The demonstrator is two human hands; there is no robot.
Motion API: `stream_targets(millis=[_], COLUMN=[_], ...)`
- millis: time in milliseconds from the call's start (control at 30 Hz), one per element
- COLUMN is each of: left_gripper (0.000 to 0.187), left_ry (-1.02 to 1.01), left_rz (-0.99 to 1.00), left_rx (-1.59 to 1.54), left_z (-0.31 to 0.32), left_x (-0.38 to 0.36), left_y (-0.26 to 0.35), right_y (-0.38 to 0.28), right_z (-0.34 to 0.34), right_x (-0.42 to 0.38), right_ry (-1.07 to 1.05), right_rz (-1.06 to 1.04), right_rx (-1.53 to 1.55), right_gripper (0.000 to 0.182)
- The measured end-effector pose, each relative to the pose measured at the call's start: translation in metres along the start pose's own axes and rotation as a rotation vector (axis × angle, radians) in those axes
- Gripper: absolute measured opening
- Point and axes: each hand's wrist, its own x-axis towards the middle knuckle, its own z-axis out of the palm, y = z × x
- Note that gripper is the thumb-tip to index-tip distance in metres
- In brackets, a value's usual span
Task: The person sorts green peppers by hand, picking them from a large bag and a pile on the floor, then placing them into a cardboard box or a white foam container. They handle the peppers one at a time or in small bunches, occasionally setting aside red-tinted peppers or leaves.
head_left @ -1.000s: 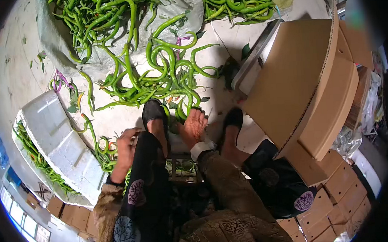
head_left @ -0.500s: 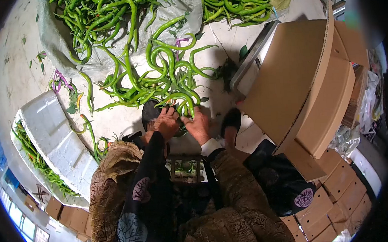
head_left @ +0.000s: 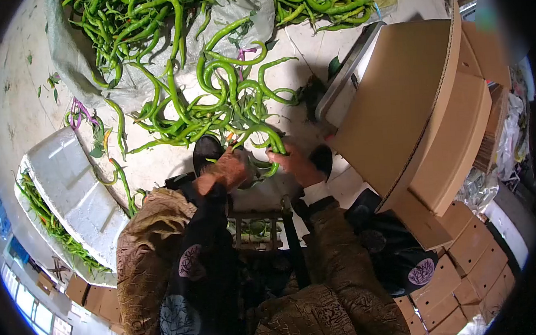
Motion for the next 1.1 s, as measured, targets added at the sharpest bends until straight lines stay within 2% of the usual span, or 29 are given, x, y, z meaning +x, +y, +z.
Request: stream_targets(millis=[33, 67, 100, 167, 233, 300, 433, 467, 500, 567, 600, 633, 700, 733, 800, 833, 933, 1000, 1033, 1100], left_gripper=[0.022, 0.025, 0.025, 0.026, 0.023, 0.017, 0.022, 0.017, 0.017, 0.023, 0.032, 0.038, 0.041, 0.041, 0.035, 0.035, 0.021, 0.023, 0.027, 0.029], left_ry=[0.112, 0.223, 0.221, 0.289, 0.309, 0.477, 0.410, 0.506, 0.507, 0.164, 0.272, 0.180, 0.246, 0.249, 0.316, 0.322, 0.252, 0.285, 0.303, 0.326], left_rz=[0.077, 0.265, 0.271, 0.309, 0.273, 0.144, 0.197, 0.202, 0.204, 0.005, -0.050, -0.103, -0.109, -0.105, -0.008, -0.010, -0.328, -0.306, -0.289, -0.236], left_rx=[-0.091, 0.057, 0.058, -0.045, 0.000, -0.033, -0.024, 0.018, 0.022, 0.048, -0.056, -0.136, -0.210, -0.208, -0.636, -0.624, -1.612, -1.737, -1.786, -1.722], left_z=[-0.010, -0.020, -0.038, -0.064, -0.060, -0.054, -0.014, -0.009, -0.020, -0.043, -0.054, -0.066, -0.070, -0.070, -0.078, -0.085, -0.126, -0.155, -0.167, -0.194], left_x=[-0.009, -0.019, -0.024, -0.030, -0.022, -0.009, 0.012, 0.012, 0.007, -0.010, -0.017, -0.027, -0.041, -0.049, -0.068, -0.075, -0.111, -0.130, -0.135, -0.144], left_y=[-0.004, -0.007, -0.005, 0.000, 0.003, 0.011, 0.016, 0.013, 0.009, -0.001, -0.007, -0.012, -0.021, -0.030, -0.046, -0.047, -0.036, -0.026, -0.019, -0.006], right_y=[-0.010, -0.020, -0.031, -0.052, -0.066, -0.072, -0.055, -0.054, -0.055, -0.048, -0.041, -0.034, -0.017, -0.003, 0.011, 0.007, -0.036, -0.072, -0.088, -0.122], right_z=[-0.005, -0.011, -0.013, -0.013, -0.015, -0.021, -0.022, -0.023, -0.025, -0.032, -0.032, -0.029, -0.023, -0.020, -0.009, -0.004, 0.019, 0.039, 0.049, 0.068], right_x=[-0.001, -0.003, -0.006, -0.013, -0.016, -0.021, -0.027, -0.030, -0.033, -0.040, -0.043, -0.049, -0.065, -0.071, -0.077, -0.079, -0.086, -0.096, -0.097, -0.099], right_ry=[0.001, -0.047, -0.094, -0.090, -0.084, -0.048, 0.106, 0.135, 0.166, 0.139, 0.104, 0.100, 0.149, 0.154, 0.332, 0.334, 0.178, 0.049, 0.043, 0.009], right_rz=[0.000, 0.075, 0.151, 0.132, 0.107, 0.232, 0.228, 0.200, 0.173, 0.154, 0.139, 0.142, 0.175, 0.173, 0.206, 0.193, -0.013, -0.150, -0.176, -0.439], right_rx=[0.004, 0.044, 0.085, 0.143, 0.196, 0.005, 0.072, 0.085, 0.100, 0.027, -0.047, -0.040, -0.291, -0.292, -0.599, -0.596, 0.020, 0.427, 0.423, 0.217], right_gripper=[0.029, 0.030, 0.032, 0.036, 0.040, 0.043, 0.043, 0.040, 0.038, 0.038, 0.038, 0.038, 0.045, 0.045, 0.045, 0.045, 0.040, 0.037, 0.037, 0.030])
